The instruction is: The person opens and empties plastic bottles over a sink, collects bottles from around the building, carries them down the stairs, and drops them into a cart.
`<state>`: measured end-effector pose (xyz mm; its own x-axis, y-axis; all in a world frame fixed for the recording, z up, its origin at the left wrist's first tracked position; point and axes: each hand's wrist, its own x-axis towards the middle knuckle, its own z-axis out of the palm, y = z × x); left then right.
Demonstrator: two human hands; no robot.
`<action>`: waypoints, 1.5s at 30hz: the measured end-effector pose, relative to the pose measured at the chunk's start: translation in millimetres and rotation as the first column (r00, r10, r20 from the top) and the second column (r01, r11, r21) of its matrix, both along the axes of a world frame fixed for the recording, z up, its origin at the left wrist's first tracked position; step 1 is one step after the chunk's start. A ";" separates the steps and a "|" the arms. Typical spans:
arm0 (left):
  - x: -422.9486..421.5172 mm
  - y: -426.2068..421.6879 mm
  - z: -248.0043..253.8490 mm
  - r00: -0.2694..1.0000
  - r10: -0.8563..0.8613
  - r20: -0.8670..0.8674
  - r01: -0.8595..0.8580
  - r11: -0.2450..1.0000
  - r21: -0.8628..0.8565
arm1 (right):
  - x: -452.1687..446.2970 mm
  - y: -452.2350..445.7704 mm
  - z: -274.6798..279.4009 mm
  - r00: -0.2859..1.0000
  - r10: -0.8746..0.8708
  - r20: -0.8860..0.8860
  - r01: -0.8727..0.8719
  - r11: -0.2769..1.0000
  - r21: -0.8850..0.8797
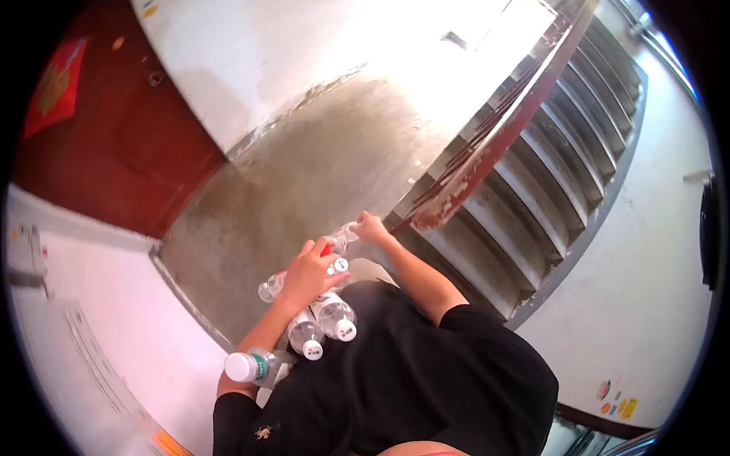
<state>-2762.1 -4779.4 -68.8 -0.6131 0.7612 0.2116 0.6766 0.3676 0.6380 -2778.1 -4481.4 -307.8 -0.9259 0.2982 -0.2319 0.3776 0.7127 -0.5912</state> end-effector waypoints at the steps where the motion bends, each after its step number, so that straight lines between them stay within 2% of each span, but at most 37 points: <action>1: -28.7 3.9 -1.1 1.000 -0.027 -0.009 0.027 1.000 -0.005 | -24.9 0.6 -1.4 0.998 -0.059 0.033 0.060 0.998 -0.018; 3: -89.1 15.9 -13.3 0.996 -0.085 -0.021 0.084 0.996 -0.022 | -75.8 3.1 -4.6 0.981 -0.161 0.111 0.168 0.984 -0.060; 4: -122.6 24.6 -21.1 0.993 -0.111 -0.027 0.110 0.993 -0.039 | -106.3 6.7 -0.9 0.952 -0.223 0.210 0.260 0.951 -0.170; 7: -210.5 64.6 -46.4 0.981 -0.185 -0.054 0.182 0.981 -0.065 | -182.4 31.9 -43.7 0.966 -0.233 0.116 0.246 0.962 -0.117; 8: -241.5 81.7 -50.5 0.976 -0.208 -0.060 0.204 0.976 -0.069 | -207.7 42.2 -57.0 0.955 -0.265 0.136 0.285 0.945 -0.159; 11: -342.8 136.2 -47.0 0.955 -0.281 -0.092 0.274 0.958 -0.090 | -278.5 78.1 -51.1 0.917 -0.358 0.173 0.391 0.891 -0.231; 12: -373.4 163.3 -30.5 0.944 -0.313 -0.105 0.302 0.947 -0.104 | -302.5 100.7 -49.0 0.925 -0.373 0.075 0.380 0.915 -0.136; 14: -421.0 193.6 -40.6 0.926 -0.343 -0.159 0.331 0.939 -0.098 | -335.9 139.5 -59.4 0.898 -0.403 0.177 0.436 0.870 -0.230; 16: -473.1 229.8 -38.5 0.905 -0.378 -0.196 0.369 0.926 -0.081 | -367.0 175.5 -36.8 0.877 -0.396 0.272 0.462 0.850 -0.253; 21: -589.9 370.2 -30.5 0.825 -0.484 -0.292 0.505 0.863 -0.004 | -426.2 316.0 -16.1 0.708 -0.658 0.258 0.705 0.635 -0.316; 24: -660.6 448.6 -56.3 0.763 -0.563 -0.317 0.605 0.795 0.045 | -455.8 392.8 -39.2 0.600 -0.764 0.235 0.789 0.518 -0.329; 26: -710.8 503.4 -81.0 0.728 -0.605 -0.323 0.660 0.747 0.086 | -475.8 447.0 -68.2 0.497 -0.841 0.214 0.838 0.402 -0.368; 28: -760.0 553.8 -81.5 0.709 -0.636 -0.305 0.685 0.724 0.080 | -493.9 483.0 -83.8 0.379 -0.899 0.218 0.871 0.266 -0.414; 33: -868.0 695.4 -72.7 0.612 -0.728 -0.308 0.781 0.618 0.091 | -543.4 559.9 -83.7 0.077 -0.962 0.264 0.827 -0.086 -0.556; 35: -888.4 750.9 -66.2 0.569 -0.763 -0.305 0.813 0.577 0.073 | -558.3 596.1 -82.6 -0.005 -0.964 0.266 0.784 -0.169 -0.598; 39: -930.7 872.3 -85.5 0.474 -0.830 -0.295 0.872 0.489 0.024 | -589.0 693.0 -111.2 -0.110 -0.955 0.275 0.693 -0.273 -0.667; 43: -968.5 1009.2 -112.7 0.440 -0.863 -0.248 0.892 0.452 0.011 | -631.6 808.3 -150.8 -0.141 -0.943 0.302 0.617 -0.322 -0.718; 45: -985.5 1082.7 -127.2 0.432 -0.866 -0.252 0.897 0.442 0.018 | -653.0 877.9 -165.3 -0.149 -0.942 0.302 0.632 -0.325 -0.703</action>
